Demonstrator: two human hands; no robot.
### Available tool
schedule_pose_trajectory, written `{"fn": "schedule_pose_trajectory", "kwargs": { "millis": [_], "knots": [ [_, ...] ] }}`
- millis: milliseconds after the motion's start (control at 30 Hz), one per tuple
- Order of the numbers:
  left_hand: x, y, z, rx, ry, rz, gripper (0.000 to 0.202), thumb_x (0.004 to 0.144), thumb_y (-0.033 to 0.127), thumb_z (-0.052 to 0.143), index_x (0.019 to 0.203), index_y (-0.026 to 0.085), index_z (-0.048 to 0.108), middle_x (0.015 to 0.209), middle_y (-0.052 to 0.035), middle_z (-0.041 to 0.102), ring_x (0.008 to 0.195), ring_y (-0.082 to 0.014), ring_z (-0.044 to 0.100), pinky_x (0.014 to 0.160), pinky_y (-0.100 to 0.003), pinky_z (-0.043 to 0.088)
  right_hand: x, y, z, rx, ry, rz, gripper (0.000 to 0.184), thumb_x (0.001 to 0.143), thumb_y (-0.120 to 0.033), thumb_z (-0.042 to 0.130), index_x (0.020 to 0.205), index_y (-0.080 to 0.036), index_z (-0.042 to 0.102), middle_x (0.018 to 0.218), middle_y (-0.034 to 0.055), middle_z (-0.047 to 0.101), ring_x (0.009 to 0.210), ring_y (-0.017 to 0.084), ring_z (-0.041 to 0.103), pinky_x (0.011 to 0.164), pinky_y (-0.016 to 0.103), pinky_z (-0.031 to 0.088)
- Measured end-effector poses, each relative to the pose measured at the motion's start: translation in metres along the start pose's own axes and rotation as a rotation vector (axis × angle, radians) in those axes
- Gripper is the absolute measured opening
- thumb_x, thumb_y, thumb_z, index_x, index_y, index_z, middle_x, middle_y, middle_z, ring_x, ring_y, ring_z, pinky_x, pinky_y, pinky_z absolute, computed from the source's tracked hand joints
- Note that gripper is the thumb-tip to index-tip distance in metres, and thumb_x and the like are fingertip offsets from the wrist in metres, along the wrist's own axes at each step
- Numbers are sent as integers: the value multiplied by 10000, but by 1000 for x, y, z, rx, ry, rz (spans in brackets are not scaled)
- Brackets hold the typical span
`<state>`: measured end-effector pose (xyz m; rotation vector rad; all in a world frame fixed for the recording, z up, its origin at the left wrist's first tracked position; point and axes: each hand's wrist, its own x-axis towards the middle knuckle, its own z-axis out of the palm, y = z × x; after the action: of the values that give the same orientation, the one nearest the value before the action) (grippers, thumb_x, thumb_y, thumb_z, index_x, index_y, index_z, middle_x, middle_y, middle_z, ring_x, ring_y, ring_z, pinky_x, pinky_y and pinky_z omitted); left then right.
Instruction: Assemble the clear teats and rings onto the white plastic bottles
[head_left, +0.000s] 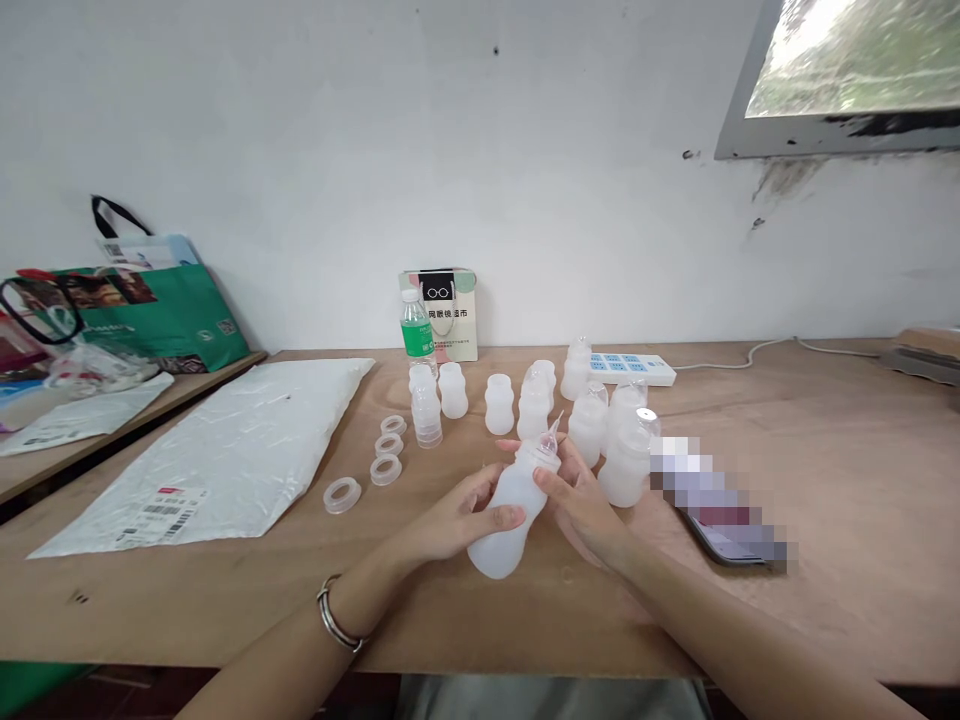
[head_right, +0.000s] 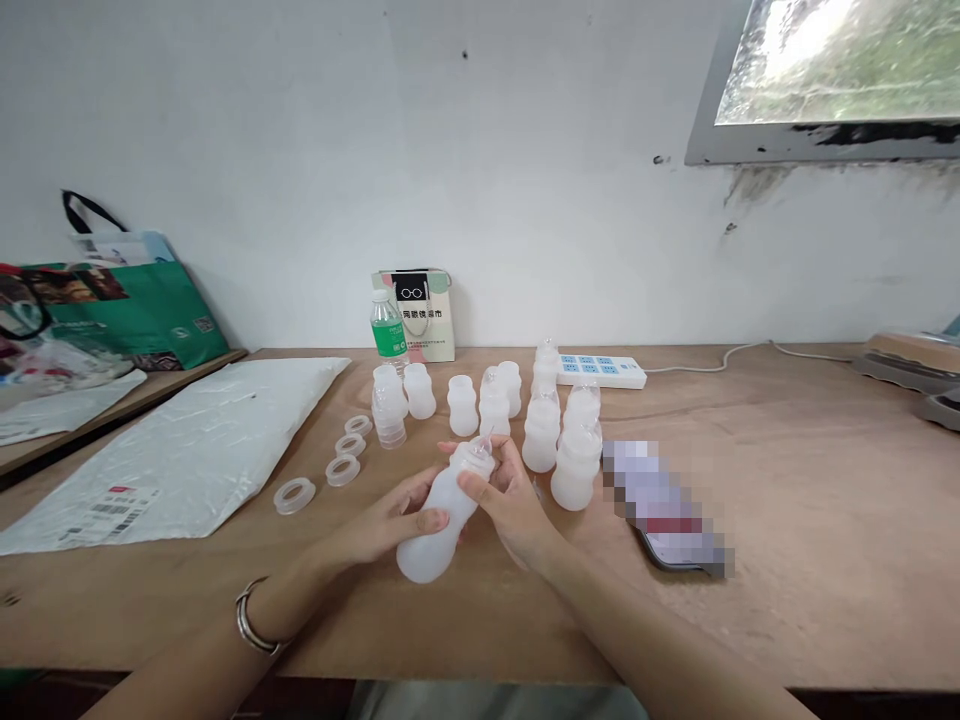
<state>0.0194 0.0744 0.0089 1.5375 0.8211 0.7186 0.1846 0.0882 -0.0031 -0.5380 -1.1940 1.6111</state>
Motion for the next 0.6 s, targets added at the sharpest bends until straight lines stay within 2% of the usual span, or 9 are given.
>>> {"fn": "schedule_pose_trajectory", "kwargs": {
  "millis": [100,167,300,467,600],
  "knots": [
    [-1,1,0,-130,-26,-34,435,741,471,639,1032,174,511,851,-40,619,726,-163,600,600,-262,458,-1,-2,1,77,-24,44,368,774,-475,600,1058,-310,436,1184,31,615,680,165,599,467,282,464],
    [-2,2,0,-189,-36,-27,414,742,467,642,1011,176,520,853,-41,620,737,-161,606,608,-257,459,0,-2,1,96,-14,44,407,785,-468,588,1131,-331,424,1124,23,630,664,160,587,442,267,453],
    [-1,0,2,-247,-47,-57,428,739,461,653,1037,189,511,827,-26,620,713,-145,605,595,-240,452,1,1,-1,64,4,-24,298,723,-437,681,927,-287,523,894,-13,622,651,141,562,410,220,418],
    [-1,-2,0,-251,-28,-49,407,748,461,643,1020,189,511,843,-27,620,732,-155,614,615,-253,451,1,0,0,61,4,-20,278,790,-464,584,990,-277,540,991,17,612,730,165,559,478,267,457],
    [-1,0,0,-204,-50,-44,436,749,477,636,1046,188,499,861,-30,612,753,-160,602,624,-260,442,1,0,0,25,76,-74,266,711,-400,701,861,-270,524,893,-11,590,765,158,549,529,252,459]
  ]
}}
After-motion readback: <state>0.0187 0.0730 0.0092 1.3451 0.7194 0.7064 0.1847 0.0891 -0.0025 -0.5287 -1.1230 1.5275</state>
